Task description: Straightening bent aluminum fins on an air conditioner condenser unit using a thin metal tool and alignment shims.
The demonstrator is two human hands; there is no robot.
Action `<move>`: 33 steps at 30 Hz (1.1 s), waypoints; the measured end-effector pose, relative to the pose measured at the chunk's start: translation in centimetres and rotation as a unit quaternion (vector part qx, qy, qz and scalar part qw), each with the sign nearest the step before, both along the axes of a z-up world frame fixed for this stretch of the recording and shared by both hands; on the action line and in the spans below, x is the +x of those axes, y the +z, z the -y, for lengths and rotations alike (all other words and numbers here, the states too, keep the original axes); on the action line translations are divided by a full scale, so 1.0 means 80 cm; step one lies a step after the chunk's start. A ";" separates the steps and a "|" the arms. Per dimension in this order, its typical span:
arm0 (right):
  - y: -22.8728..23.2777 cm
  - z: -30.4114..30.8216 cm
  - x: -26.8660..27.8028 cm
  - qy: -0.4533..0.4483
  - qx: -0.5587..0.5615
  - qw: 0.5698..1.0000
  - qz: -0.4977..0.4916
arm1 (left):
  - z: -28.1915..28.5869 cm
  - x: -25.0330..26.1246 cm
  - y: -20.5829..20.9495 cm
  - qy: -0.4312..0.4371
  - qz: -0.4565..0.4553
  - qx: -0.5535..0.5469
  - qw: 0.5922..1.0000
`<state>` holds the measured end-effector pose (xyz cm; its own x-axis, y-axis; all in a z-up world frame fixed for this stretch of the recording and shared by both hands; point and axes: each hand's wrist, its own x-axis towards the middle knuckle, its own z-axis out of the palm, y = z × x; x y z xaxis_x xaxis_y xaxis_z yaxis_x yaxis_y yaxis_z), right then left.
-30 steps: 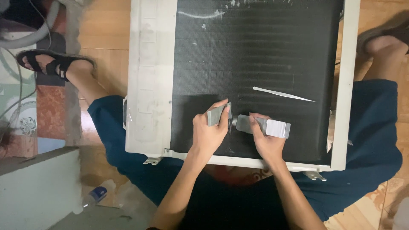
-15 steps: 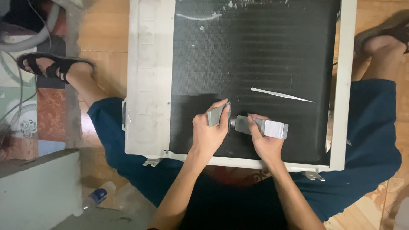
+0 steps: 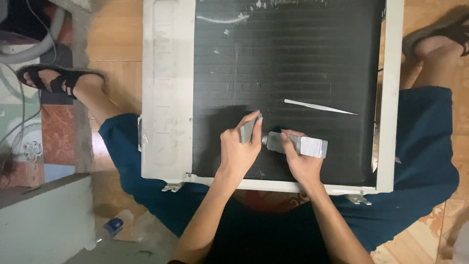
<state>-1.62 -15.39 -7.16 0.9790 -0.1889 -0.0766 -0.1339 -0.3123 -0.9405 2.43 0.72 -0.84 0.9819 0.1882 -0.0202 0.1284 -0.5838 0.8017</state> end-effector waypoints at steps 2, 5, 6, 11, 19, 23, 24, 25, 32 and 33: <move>-0.001 0.000 -0.001 0.000 0.000 1.000 0.000 | 0.001 0.002 -0.006 -0.002 -0.007 0.004 1.000; -0.003 0.000 0.000 -0.001 -0.003 1.000 0.004 | 0.001 0.003 -0.015 -0.007 -0.019 0.017 1.000; -0.003 0.000 -0.001 -0.001 -0.007 1.000 0.007 | 0.001 0.003 -0.017 -0.009 -0.025 0.025 0.999; -0.002 0.000 -0.002 -0.008 0.000 1.000 -0.005 | 0.005 0.005 -0.018 -0.023 -0.075 0.060 0.995; 0.008 -0.002 0.001 0.000 -0.011 1.000 -0.029 | 0.022 0.011 -0.012 -0.071 -0.167 0.131 0.975; 0.012 0.000 0.002 -0.001 -0.014 0.999 -0.028 | 0.021 0.000 -0.009 -0.094 -0.159 0.153 0.971; 0.013 0.000 0.002 -0.001 -0.020 0.999 -0.031 | 0.019 -0.005 -0.006 -0.092 -0.158 0.152 0.971; 0.012 -0.001 0.003 -0.003 -0.019 0.999 -0.030 | 0.020 -0.009 -0.002 -0.094 -0.158 0.154 0.971; 0.009 -0.003 0.006 -0.011 -0.003 1.000 -0.014 | 0.017 -0.036 0.009 -0.070 -0.158 0.146 0.974; 0.009 -0.003 0.007 -0.007 0.000 1.000 -0.021 | 0.016 -0.039 0.009 -0.069 -0.147 0.152 0.975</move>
